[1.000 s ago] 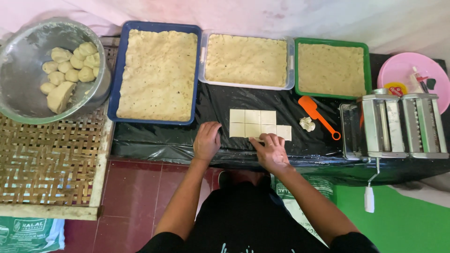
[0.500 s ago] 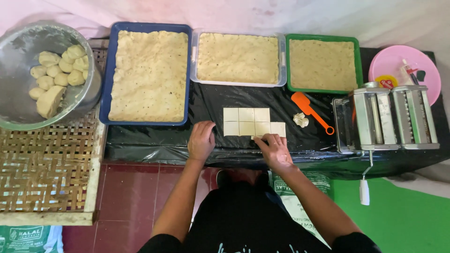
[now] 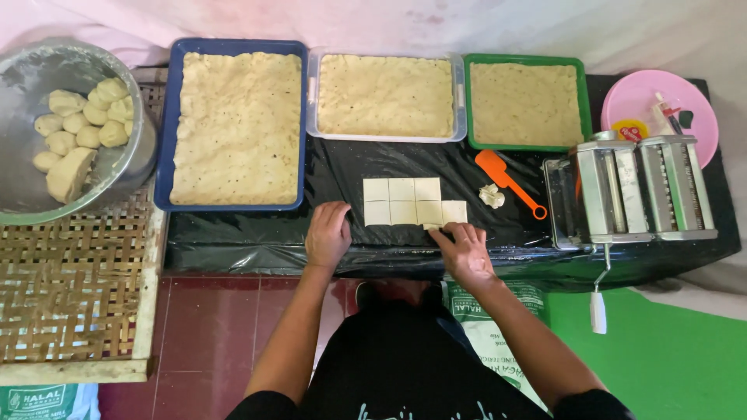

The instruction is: Flattening a piece of dough using a manual pasta roller and cutting it into squares with a scraper.

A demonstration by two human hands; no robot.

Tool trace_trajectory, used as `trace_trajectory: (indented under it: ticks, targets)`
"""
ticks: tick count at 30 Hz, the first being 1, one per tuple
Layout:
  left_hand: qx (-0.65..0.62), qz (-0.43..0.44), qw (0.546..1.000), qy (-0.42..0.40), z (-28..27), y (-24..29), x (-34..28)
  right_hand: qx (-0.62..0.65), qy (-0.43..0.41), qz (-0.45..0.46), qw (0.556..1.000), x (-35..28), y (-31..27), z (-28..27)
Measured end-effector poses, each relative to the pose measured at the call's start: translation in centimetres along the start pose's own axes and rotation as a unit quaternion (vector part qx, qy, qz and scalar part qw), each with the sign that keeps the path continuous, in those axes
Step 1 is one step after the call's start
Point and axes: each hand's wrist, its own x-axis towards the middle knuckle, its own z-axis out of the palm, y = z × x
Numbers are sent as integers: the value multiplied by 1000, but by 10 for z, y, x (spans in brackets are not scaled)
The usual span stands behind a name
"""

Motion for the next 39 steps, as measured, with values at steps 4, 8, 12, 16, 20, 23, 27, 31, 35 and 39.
trace_trajectory:
  ticks: [4,8,12,16,20,23,27,31,35,39]
  targets:
    - [-8,1,1000,-2,-3,3,5,12,19,0,1000,14,-12,-1]
    - [-9,0,1000,-2,-5,4,5,8,-5,-7,1000,23,-26,-1]
    - [-4,2,1000,5,-4,4,5,-11,-9,21,1000,-9,9,15]
    - [0,8,1000,15,1,2,0,0,13,55,998,-11,6,-11]
    - [-11,6,1000,1,-1,1,1,17,-12,33,999,9,-13,-17]
    - [-14,6,1000,3,1,-1,0,19,-38,37,998,2,-8,-7]
    - [-10,1,1000,5,1,-1,-1,15,-22,8,1000,-22,22,-3]
    - [-7,8,1000,2,3,-3,-1,20,-4,14,1000,-14,17,-27]
    - [-16,11,1000,1,3,-4,-1,132,-213,320,914,71,-37,-114]
    - [-14,11,1000,8,2,-2,0,3,-45,52,998,-29,28,-16]
